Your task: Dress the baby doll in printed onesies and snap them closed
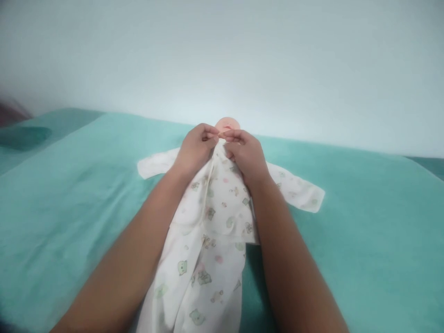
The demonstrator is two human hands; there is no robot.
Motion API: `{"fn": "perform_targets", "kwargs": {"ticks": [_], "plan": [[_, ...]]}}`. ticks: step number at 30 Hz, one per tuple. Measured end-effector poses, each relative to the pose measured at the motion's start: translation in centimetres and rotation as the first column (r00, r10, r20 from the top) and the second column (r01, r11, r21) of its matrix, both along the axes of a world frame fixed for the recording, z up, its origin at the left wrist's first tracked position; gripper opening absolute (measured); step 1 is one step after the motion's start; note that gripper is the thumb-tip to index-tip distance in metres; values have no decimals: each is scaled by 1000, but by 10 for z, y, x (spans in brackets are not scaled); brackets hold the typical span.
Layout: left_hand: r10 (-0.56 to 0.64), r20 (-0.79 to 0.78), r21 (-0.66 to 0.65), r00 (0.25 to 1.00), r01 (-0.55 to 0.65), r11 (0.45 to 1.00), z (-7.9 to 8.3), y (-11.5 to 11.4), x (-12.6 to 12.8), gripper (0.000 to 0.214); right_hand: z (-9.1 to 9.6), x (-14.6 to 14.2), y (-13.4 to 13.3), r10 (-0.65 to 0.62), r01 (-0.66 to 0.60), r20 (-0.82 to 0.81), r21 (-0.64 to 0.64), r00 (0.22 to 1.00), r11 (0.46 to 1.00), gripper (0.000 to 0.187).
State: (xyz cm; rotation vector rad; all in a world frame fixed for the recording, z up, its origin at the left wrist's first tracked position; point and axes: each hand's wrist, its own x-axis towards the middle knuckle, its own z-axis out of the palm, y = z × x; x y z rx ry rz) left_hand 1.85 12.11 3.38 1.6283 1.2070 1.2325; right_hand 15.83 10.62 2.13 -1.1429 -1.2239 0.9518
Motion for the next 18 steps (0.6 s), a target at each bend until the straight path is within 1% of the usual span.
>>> {"fn": "perform_targets", "kwargs": {"ticks": [2, 4, 7, 9, 11, 13, 16, 18], "plan": [[38, -83, 60, 996, -33, 998, -2, 0, 2, 13, -1, -2, -1, -59, 59, -1, 23, 998, 998, 24], [72, -132, 120, 989, -56, 991, -4, -5, 1, 15, 0, -6, -4, -136, 134, 34, 64, 990, 989, 19], [97, -142, 203, 985, -67, 977, -10, -23, -6, 16, 4, -14, -18, -240, 214, 174, 151, 955, 965, 11], [75, -157, 246, 985, -35, 969, -14, -38, -14, 13, 6, -20, -32, -291, 237, 296, 205, 910, 950, 8], [31, -176, 273, 984, 19, 962, -19, -52, -23, 12, 7, -25, -49, -309, 237, 398, 220, 864, 946, 6], [-16, -187, 275, 982, 68, 959, -22, -61, -30, 15, 6, -28, -65, -290, 222, 471, 195, 833, 955, 10], [-53, -216, 228, 975, 104, 968, -23, -65, -34, 20, 2, -31, -81, -266, 207, 561, 168, 784, 964, 22], [-60, -230, 203, 971, 109, 973, -23, -61, -34, 21, 1, -31, -85, -275, 217, 599, 169, 752, 961, 25]]}}
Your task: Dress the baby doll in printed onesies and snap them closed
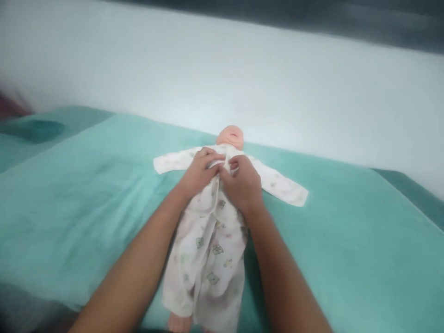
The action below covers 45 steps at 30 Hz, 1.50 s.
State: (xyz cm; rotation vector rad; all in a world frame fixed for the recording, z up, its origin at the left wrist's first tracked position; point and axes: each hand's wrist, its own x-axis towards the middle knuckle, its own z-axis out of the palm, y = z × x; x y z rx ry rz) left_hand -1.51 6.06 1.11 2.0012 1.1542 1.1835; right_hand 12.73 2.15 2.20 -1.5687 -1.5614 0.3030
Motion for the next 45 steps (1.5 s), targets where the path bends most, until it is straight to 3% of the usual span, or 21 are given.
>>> {"fn": "perform_targets", "kwargs": {"ticks": [6, 9, 13, 16, 19, 29, 36, 45], "plan": [[-96, 45, -6, 994, 96, 995, 5, 17, -1, 11, 4, 1, 14, -20, 19, -46, -36, 999, 999, 20], [-106, 97, -52, 990, 112, 992, 11, 17, -3, 8, 4, 6, 21, -27, 15, -186, -66, 982, 998, 16], [-87, 165, -106, 983, 105, 989, 19, 9, -1, 10, 2, 14, 25, 44, -124, -538, -114, 842, 986, 18], [-71, 200, -130, 977, 98, 987, 21, 4, 1, 9, 1, 19, 25, 119, -234, -643, -97, 757, 967, 13], [-55, 237, -169, 970, 96, 981, 21, 2, 1, 9, 1, 21, 24, 132, -257, -650, -100, 749, 961, 7], [-112, 401, -169, 909, 193, 966, 14, 8, 1, 9, 4, 22, 18, 161, -286, -571, -135, 805, 949, 17], [-96, 355, -168, 930, 165, 972, 14, 7, 2, 8, 3, 23, 16, 214, -325, -543, -117, 812, 938, 23], [-89, 348, -230, 933, 177, 957, 16, 3, 4, 16, 12, 12, 11, 213, -263, -293, -144, 932, 954, 30]]}}
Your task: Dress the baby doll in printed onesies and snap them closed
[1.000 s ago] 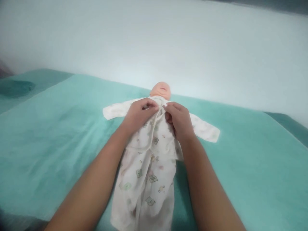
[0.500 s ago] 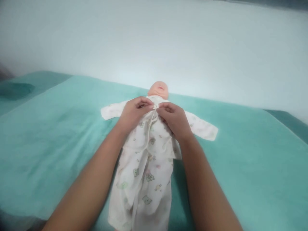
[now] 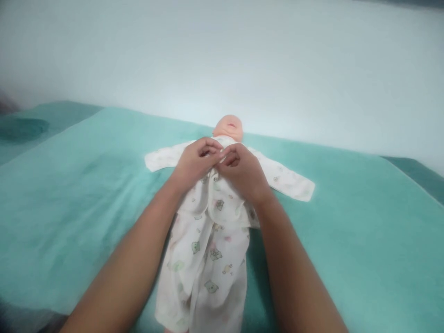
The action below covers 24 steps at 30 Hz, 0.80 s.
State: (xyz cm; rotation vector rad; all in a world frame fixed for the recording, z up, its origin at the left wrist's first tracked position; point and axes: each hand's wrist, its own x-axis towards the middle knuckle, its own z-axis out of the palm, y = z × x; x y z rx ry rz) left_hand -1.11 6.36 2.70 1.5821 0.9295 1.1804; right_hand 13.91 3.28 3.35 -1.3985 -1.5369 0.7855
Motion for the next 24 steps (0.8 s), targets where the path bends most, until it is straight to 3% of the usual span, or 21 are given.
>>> {"fn": "perform_targets", "kwargs": {"ticks": [6, 9, 13, 15, 18, 21, 24], "plan": [[-35, 140, -43, 990, 41, 998, -6, 6, -2, 17, -5, 4, 2, 61, -62, -165, -6, 984, 998, 28], [8, 60, 20, 998, -9, 1000, -7, 7, -2, 15, -10, 7, 6, 17, -17, -236, 3, 972, 1000, 19], [79, -126, 202, 989, -52, 978, -9, 6, -3, 18, -9, 6, 4, -25, 27, -223, 6, 974, 1000, 13], [94, -177, 255, 980, -47, 966, -10, 6, -4, 21, -4, 3, 0, -42, 42, -142, 0, 989, 999, 18], [93, -177, 261, 980, -45, 964, -10, 4, -8, 22, 6, -3, -11, -38, 40, 131, -11, 991, 999, 32], [50, -188, 206, 981, -11, 978, -5, -2, -15, 17, 15, -9, -22, -10, 21, 418, -24, 909, 999, 38], [-29, -270, 105, 962, 60, 993, 3, -9, -26, 14, 18, -12, -29, 16, 22, 545, -63, 838, 998, 34]]}}
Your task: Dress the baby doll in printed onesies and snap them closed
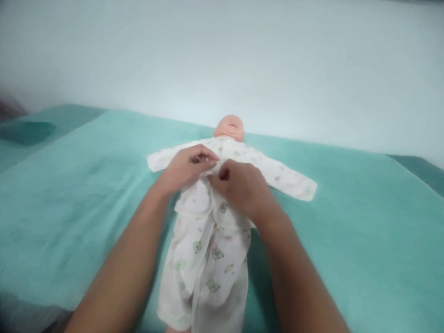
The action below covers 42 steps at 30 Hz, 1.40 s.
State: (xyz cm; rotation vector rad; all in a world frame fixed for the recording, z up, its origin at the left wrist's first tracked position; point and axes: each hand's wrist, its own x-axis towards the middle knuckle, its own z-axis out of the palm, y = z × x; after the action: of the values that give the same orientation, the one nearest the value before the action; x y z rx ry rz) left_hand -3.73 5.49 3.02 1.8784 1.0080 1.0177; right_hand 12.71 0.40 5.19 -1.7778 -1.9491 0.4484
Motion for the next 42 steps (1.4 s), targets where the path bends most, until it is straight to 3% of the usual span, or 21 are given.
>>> {"fn": "perform_targets", "kwargs": {"ticks": [3, 7, 13, 18, 22, 27, 30, 32, 34, 37, 39, 42], "plan": [[-57, -80, -80, 995, 50, 996, 7, -6, -9, 17, 0, 0, -1, -13, 14, 38, -23, 999, 1000, 39], [-115, -131, -89, 985, 104, 991, 9, -7, -13, 19, -3, 1, 1, -33, 33, -4, 2, 999, 999, 45], [-164, -176, -55, 971, 156, 986, 7, -5, -13, 17, -6, 5, 3, -51, 51, -102, 3, 993, 999, 25], [-184, -149, -64, 971, 176, 982, 8, -7, -14, 17, -3, 15, 5, 20, -43, -185, -125, 983, 991, 28], [-205, -96, -145, 974, 190, 971, 13, -11, -16, 19, 0, 15, 1, 84, -98, -89, -160, 992, 982, 30], [-203, 7, -183, 979, 201, 962, 16, -13, -15, 17, -3, -3, -7, -3, 4, 29, -36, 1000, 999, 30], [-194, 80, -203, 978, 206, 957, 15, -14, -13, 16, -5, -7, -9, -47, 47, 18, 23, 999, 999, 31], [-195, 117, -209, 974, 216, 954, 15, -16, -13, 16, -5, -1, -6, -16, 13, -87, -30, 996, 999, 30], [-204, 135, -213, 970, 230, 950, 15, -17, -12, 16, -7, 10, -1, 35, -79, -305, -135, 952, 988, 29], [-229, 137, -233, 964, 255, 938, 16, -18, -10, 18, -10, 25, 6, 43, -215, -648, -189, 760, 958, 32], [-249, 130, -240, 960, 274, 931, 17, -19, -9, 19, -12, 30, 10, 46, -244, -749, -157, 661, 957, 32], [-282, 117, -242, 952, 302, 922, 19, -20, -8, 19, -14, 27, 10, 77, -261, -760, -124, 645, 957, 32]]}}
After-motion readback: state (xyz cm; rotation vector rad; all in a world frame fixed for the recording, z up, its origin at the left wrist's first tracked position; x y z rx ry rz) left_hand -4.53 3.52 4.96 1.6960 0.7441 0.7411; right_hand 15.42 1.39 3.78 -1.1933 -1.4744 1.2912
